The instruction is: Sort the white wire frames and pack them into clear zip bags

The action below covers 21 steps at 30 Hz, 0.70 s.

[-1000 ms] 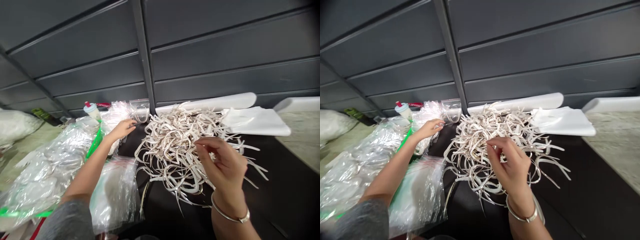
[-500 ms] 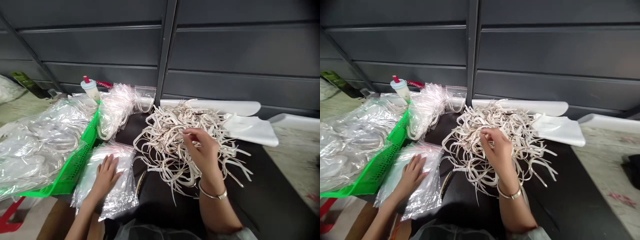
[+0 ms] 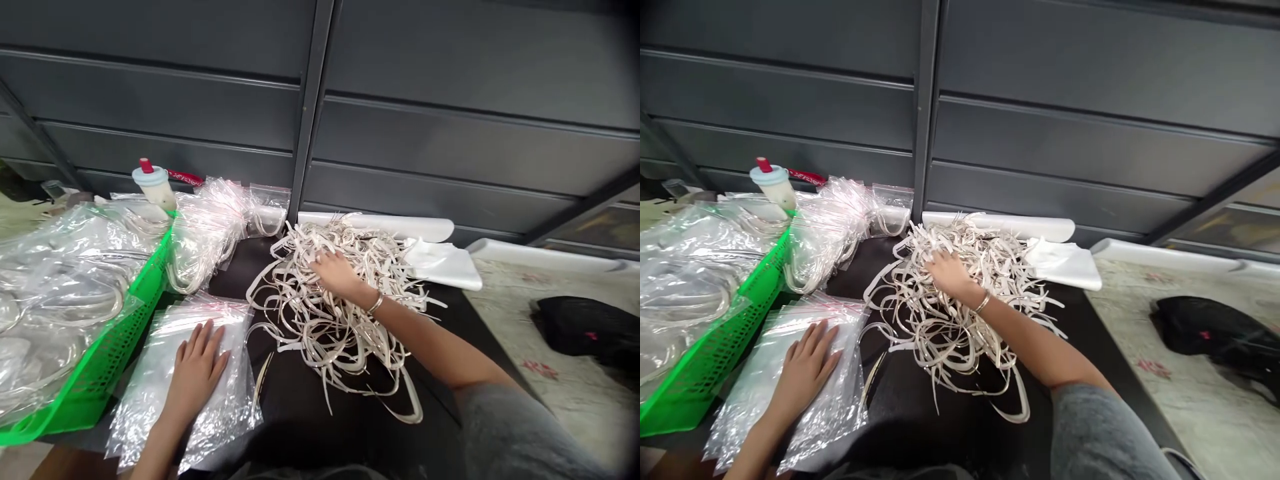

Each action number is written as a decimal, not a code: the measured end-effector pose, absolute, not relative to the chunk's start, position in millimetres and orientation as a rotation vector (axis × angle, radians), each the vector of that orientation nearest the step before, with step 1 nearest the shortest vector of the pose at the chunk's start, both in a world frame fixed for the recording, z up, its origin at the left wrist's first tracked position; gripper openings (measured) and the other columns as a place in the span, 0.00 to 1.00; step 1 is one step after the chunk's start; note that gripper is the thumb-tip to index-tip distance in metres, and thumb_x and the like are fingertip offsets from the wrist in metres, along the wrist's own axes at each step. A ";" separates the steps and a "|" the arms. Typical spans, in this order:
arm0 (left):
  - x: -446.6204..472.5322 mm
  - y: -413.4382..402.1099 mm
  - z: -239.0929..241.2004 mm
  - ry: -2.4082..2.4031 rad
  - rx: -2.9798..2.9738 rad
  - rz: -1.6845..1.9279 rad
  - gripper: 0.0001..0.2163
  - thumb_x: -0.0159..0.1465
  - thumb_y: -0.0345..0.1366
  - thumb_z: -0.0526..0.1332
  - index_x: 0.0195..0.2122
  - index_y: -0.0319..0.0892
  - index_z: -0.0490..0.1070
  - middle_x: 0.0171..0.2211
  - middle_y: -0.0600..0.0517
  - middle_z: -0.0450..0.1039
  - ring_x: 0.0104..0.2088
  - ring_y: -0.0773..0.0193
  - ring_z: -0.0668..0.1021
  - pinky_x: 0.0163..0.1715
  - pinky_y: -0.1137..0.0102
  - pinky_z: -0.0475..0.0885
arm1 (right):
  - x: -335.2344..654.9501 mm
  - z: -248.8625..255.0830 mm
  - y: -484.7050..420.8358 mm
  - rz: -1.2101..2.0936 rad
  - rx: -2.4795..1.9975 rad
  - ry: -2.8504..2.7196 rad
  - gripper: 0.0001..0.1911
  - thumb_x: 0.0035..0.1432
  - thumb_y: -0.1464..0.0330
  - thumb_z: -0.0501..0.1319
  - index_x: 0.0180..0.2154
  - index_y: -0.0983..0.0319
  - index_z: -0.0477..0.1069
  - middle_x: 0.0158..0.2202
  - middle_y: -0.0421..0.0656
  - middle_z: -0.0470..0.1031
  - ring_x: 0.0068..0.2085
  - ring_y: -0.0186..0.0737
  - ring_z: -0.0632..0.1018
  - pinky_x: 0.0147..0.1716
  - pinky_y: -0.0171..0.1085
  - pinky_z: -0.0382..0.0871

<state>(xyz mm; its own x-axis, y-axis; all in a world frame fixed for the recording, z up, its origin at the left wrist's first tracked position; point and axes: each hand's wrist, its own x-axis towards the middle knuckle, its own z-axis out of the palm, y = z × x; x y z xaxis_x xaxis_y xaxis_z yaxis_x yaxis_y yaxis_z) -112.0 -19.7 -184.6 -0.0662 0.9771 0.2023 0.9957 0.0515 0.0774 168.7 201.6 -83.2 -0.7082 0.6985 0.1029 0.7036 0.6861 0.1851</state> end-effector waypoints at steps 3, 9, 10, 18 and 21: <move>-111.8 -19.5 -184.0 -2.228 -2.075 -0.310 0.22 0.63 0.43 0.49 0.56 0.41 0.65 0.60 0.41 0.58 0.61 0.47 0.59 0.52 0.52 0.61 | 210.6 -68.2 217.0 -0.312 -1.256 -2.754 0.11 0.53 0.79 0.52 0.34 0.63 0.70 0.40 0.47 0.71 0.40 0.42 0.72 0.45 0.46 0.67; -111.9 -19.2 -187.6 -2.234 -2.072 -0.337 0.22 0.63 0.42 0.48 0.55 0.41 0.65 0.61 0.41 0.57 0.61 0.47 0.58 0.52 0.51 0.60 | 276.0 -65.8 229.7 0.219 -1.222 -2.447 0.09 0.45 0.78 0.53 0.29 0.64 0.68 0.31 0.41 0.70 0.33 0.37 0.70 0.36 0.36 0.65; -112.2 -19.4 -188.1 -2.232 -2.081 -0.331 0.22 0.63 0.42 0.48 0.55 0.40 0.65 0.61 0.41 0.57 0.61 0.46 0.58 0.52 0.51 0.60 | 282.9 -68.3 231.0 0.239 -1.238 -2.421 0.08 0.45 0.78 0.53 0.28 0.64 0.68 0.30 0.41 0.70 0.32 0.36 0.71 0.34 0.35 0.65; -120.8 -1.6 -168.1 -2.156 -2.407 -0.421 0.21 0.63 0.47 0.49 0.53 0.45 0.66 0.58 0.45 0.62 0.59 0.51 0.63 0.51 0.55 0.64 | 318.3 -80.1 244.3 0.193 -1.421 -2.122 0.11 0.42 0.79 0.49 0.21 0.65 0.69 0.29 0.45 0.71 0.33 0.38 0.72 0.36 0.36 0.66; -118.3 18.5 -148.3 -2.107 -2.439 -0.515 0.20 0.63 0.47 0.49 0.52 0.45 0.67 0.54 0.44 0.66 0.55 0.52 0.67 0.52 0.57 0.63 | 320.5 -79.5 242.2 0.116 -1.449 -2.003 0.13 0.43 0.79 0.48 0.23 0.65 0.70 0.37 0.50 0.70 0.43 0.44 0.71 0.44 0.42 0.65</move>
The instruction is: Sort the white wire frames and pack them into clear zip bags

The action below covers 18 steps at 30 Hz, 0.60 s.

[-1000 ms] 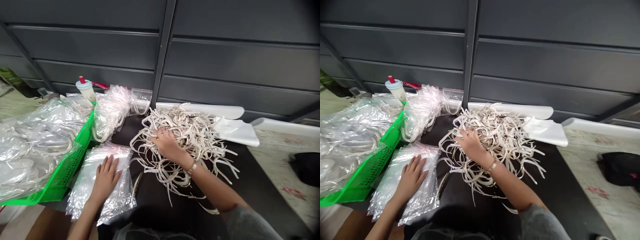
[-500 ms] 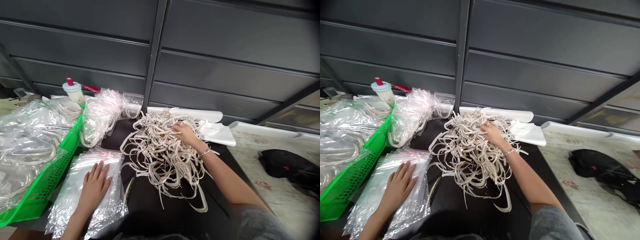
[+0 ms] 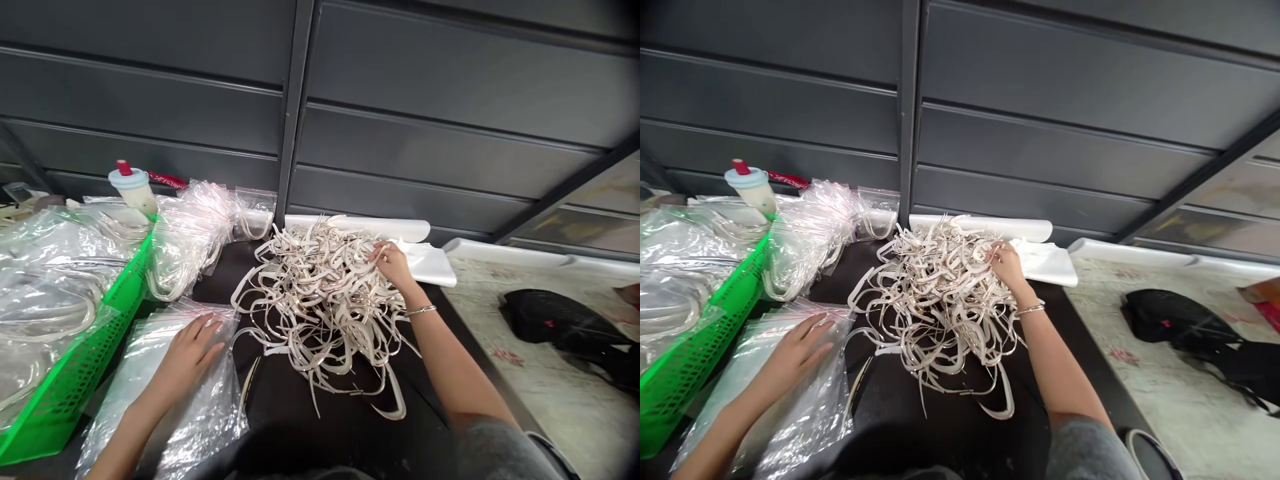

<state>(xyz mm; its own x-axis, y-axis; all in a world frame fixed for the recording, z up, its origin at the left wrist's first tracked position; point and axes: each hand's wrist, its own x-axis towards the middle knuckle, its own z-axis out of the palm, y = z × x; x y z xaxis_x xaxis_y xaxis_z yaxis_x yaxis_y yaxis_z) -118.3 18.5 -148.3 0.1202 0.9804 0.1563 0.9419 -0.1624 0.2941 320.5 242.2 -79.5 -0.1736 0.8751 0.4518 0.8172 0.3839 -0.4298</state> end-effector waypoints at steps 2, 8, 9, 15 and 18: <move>-114.0 35.5 -135.5 1.915 2.259 0.517 0.21 0.63 0.47 0.48 0.51 0.44 0.67 0.53 0.44 0.66 0.53 0.54 0.68 0.53 0.59 0.63 | 316.6 -76.5 235.6 0.065 -1.448 -1.929 0.14 0.45 0.79 0.49 0.29 0.65 0.72 0.43 0.52 0.67 0.49 0.47 0.69 0.47 0.45 0.64; -103.7 98.3 -125.7 1.970 2.076 0.380 0.22 0.62 0.44 0.48 0.53 0.36 0.64 0.50 0.41 0.69 0.51 0.54 0.71 0.52 0.62 0.63 | 273.8 -57.8 188.9 -0.174 -1.245 -1.718 0.15 0.51 0.78 0.49 0.38 0.61 0.70 0.46 0.50 0.64 0.51 0.49 0.67 0.49 0.53 0.64; -103.1 108.4 -128.6 1.988 2.052 0.349 0.22 0.61 0.44 0.49 0.51 0.35 0.66 0.48 0.40 0.70 0.50 0.53 0.72 0.50 0.62 0.64 | 262.8 -56.4 178.9 -0.194 -1.212 -1.745 0.15 0.53 0.78 0.49 0.37 0.61 0.70 0.45 0.50 0.65 0.51 0.50 0.67 0.48 0.55 0.64; -94.6 148.0 -142.9 1.989 2.002 0.260 0.12 0.57 0.35 0.53 0.37 0.41 0.73 0.36 0.45 0.78 0.37 0.56 0.78 0.36 0.69 0.69 | 198.6 -81.2 140.0 -0.109 -1.131 -2.419 0.16 0.57 0.79 0.50 0.41 0.60 0.71 0.44 0.46 0.72 0.49 0.44 0.70 0.52 0.48 0.64; -86.8 155.5 -138.4 1.946 2.028 0.262 0.10 0.55 0.32 0.54 0.32 0.42 0.74 0.33 0.47 0.78 0.35 0.58 0.79 0.33 0.70 0.68 | 181.5 -99.8 140.1 -0.232 -1.229 -2.610 0.24 0.53 0.84 0.52 0.50 0.62 0.66 0.53 0.52 0.66 0.55 0.53 0.65 0.53 0.58 0.58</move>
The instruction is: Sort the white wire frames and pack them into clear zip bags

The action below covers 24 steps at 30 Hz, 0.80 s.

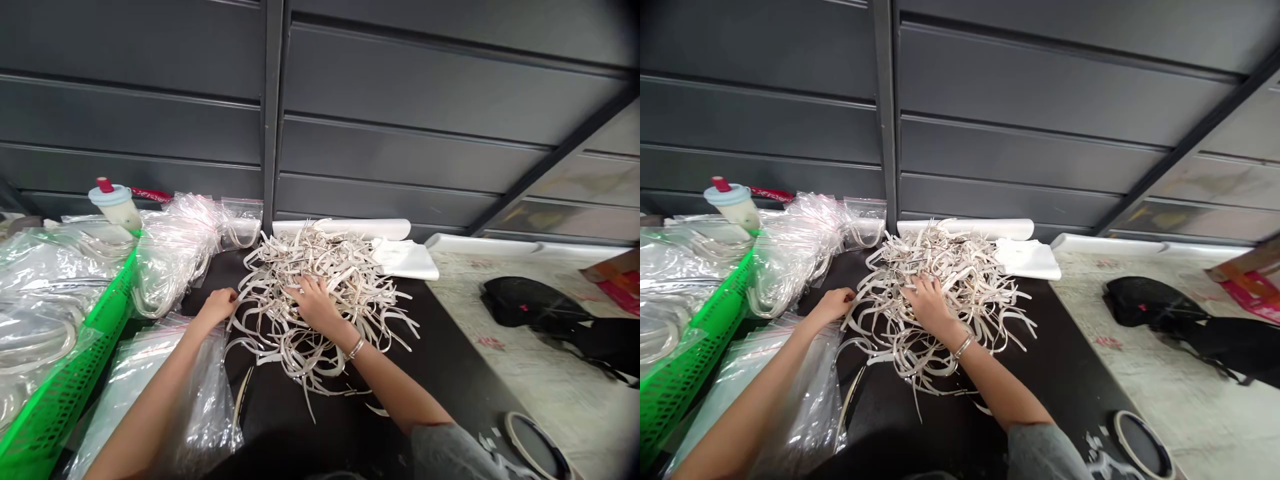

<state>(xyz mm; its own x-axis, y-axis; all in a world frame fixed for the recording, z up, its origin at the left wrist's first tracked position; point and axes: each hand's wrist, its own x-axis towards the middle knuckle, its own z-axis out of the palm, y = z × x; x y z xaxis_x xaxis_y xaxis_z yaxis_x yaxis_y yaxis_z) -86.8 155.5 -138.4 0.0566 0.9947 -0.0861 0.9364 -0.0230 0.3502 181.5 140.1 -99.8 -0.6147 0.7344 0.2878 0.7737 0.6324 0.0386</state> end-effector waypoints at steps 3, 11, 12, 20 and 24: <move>-78.8 156.2 -129.2 1.904 2.062 0.296 0.10 0.55 0.32 0.53 0.31 0.42 0.74 0.31 0.47 0.78 0.34 0.57 0.79 0.32 0.69 0.68 | 176.8 -106.3 144.5 -0.273 -1.268 -2.686 0.27 0.49 0.87 0.52 0.50 0.65 0.66 0.48 0.53 0.68 0.52 0.54 0.68 0.53 0.62 0.56; -40.3 140.0 -114.4 1.690 2.183 0.371 0.12 0.57 0.27 0.52 0.36 0.43 0.72 0.32 0.50 0.77 0.33 0.61 0.78 0.35 0.70 0.68 | 197.8 -89.9 123.9 -0.110 -1.088 -2.719 0.19 0.50 0.88 0.51 0.31 0.61 0.70 0.33 0.41 0.71 0.39 0.37 0.73 0.57 0.52 0.55; -35.8 139.6 -114.4 1.667 2.198 0.360 0.12 0.58 0.28 0.51 0.37 0.43 0.72 0.33 0.50 0.77 0.34 0.61 0.78 0.36 0.70 0.68 | 201.9 -88.1 119.1 -0.101 -1.081 -2.713 0.18 0.50 0.87 0.51 0.31 0.61 0.70 0.33 0.41 0.72 0.39 0.37 0.73 0.56 0.51 0.56; -36.5 143.4 -99.4 1.770 2.226 0.102 0.10 0.58 0.31 0.53 0.28 0.40 0.74 0.30 0.41 0.76 0.32 0.51 0.79 0.34 0.63 0.69 | 227.6 -80.8 96.9 0.043 -1.106 -2.654 0.19 0.54 0.84 0.50 0.42 0.63 0.68 0.32 0.44 0.74 0.35 0.39 0.75 0.43 0.42 0.69; -36.4 137.9 -66.5 1.929 2.231 0.119 0.13 0.62 0.35 0.50 0.36 0.39 0.73 0.35 0.40 0.76 0.36 0.50 0.78 0.35 0.61 0.69 | 244.0 -73.7 114.4 0.061 -1.068 -2.271 0.14 0.59 0.79 0.49 0.39 0.63 0.70 0.41 0.47 0.73 0.44 0.42 0.74 0.43 0.43 0.71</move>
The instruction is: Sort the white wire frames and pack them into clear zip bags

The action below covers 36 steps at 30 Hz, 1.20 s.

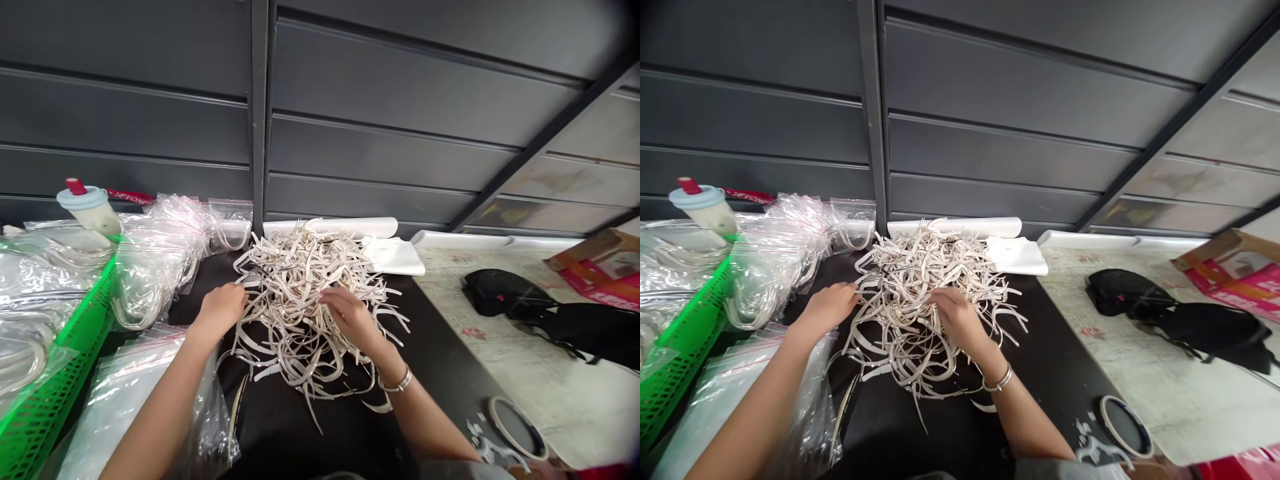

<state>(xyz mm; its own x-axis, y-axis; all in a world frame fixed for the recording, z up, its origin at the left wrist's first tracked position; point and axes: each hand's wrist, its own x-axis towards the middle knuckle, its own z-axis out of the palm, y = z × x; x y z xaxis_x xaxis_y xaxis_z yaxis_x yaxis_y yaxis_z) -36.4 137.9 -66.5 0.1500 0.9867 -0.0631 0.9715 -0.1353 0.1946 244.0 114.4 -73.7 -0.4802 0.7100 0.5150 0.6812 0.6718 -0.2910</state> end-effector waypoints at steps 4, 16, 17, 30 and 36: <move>-24.1 126.4 -34.6 1.884 2.289 0.286 0.15 0.64 0.41 0.48 0.45 0.44 0.70 0.41 0.45 0.75 0.40 0.52 0.77 0.36 0.64 0.69 | 259.7 -71.3 151.1 -0.199 -1.328 -2.242 0.16 0.55 0.80 0.51 0.42 0.64 0.72 0.48 0.53 0.70 0.52 0.51 0.69 0.50 0.55 0.64; -18.6 100.1 -10.5 1.604 2.286 0.637 0.14 0.65 0.39 0.48 0.44 0.47 0.71 0.35 0.51 0.77 0.33 0.59 0.76 0.31 0.68 0.66 | 240.0 -64.1 162.4 -0.322 -1.334 -2.586 0.16 0.55 0.82 0.52 0.30 0.61 0.75 0.32 0.46 0.69 0.36 0.40 0.69 0.45 0.44 0.62; -20.0 99.3 -10.3 1.588 2.284 0.663 0.13 0.65 0.39 0.48 0.44 0.47 0.71 0.35 0.52 0.76 0.33 0.60 0.76 0.31 0.68 0.66 | 236.8 -64.8 162.6 -0.325 -1.371 -2.625 0.15 0.56 0.81 0.53 0.30 0.61 0.76 0.33 0.46 0.69 0.37 0.41 0.69 0.44 0.45 0.62; -26.0 97.4 -12.4 1.553 2.304 0.765 0.12 0.65 0.38 0.50 0.41 0.46 0.72 0.34 0.52 0.77 0.31 0.61 0.77 0.29 0.70 0.65 | 216.6 -84.0 179.3 -0.027 -1.762 -2.740 0.05 0.52 0.73 0.60 0.28 0.62 0.75 0.50 0.51 0.65 0.56 0.57 0.60 0.55 0.65 0.43; -26.9 99.8 -14.0 1.516 2.283 0.792 0.12 0.65 0.38 0.49 0.41 0.46 0.72 0.36 0.52 0.77 0.33 0.61 0.77 0.32 0.69 0.66 | 253.5 -48.1 183.7 0.455 -1.493 -2.531 0.12 0.60 0.61 0.55 0.34 0.61 0.73 0.47 0.47 0.65 0.52 0.46 0.65 0.53 0.49 0.58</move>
